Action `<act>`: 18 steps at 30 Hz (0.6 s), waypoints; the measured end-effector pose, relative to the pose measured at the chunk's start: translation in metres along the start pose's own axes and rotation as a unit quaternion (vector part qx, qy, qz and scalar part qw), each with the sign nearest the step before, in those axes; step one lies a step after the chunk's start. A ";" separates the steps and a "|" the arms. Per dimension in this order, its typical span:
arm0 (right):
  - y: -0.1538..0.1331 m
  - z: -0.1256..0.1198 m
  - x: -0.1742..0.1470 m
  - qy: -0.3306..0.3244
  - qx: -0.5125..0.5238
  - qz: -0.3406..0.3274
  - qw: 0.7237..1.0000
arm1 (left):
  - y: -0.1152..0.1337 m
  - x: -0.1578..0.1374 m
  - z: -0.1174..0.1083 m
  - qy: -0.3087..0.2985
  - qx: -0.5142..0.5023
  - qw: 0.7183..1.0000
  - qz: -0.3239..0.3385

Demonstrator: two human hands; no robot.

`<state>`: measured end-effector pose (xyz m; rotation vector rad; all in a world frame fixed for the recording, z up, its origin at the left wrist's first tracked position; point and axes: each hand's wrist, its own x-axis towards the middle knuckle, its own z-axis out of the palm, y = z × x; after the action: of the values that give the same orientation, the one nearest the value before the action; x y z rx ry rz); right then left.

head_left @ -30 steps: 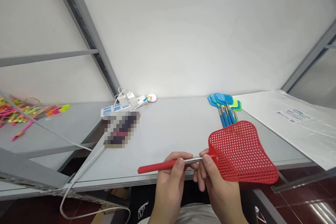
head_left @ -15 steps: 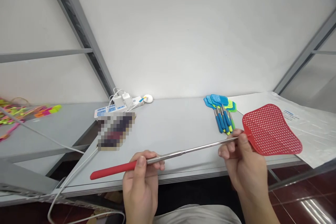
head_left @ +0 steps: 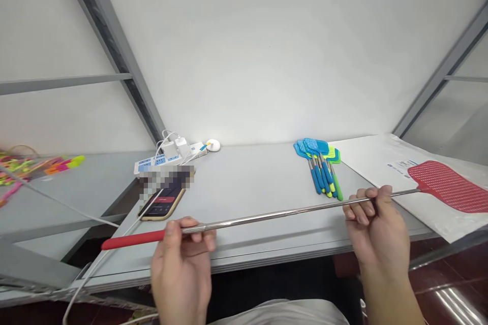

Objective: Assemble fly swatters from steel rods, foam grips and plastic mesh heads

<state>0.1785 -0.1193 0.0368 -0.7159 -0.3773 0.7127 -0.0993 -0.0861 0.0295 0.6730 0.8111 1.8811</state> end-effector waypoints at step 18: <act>0.012 0.006 -0.023 -0.032 -0.025 -0.019 0.999 | -0.020 -0.021 0.027 -0.063 -0.028 0.986 -0.151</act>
<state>0.1534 -0.1257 0.0309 -0.7321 -0.4666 0.6943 -0.0598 -0.0921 0.0285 0.5910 0.7328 1.5657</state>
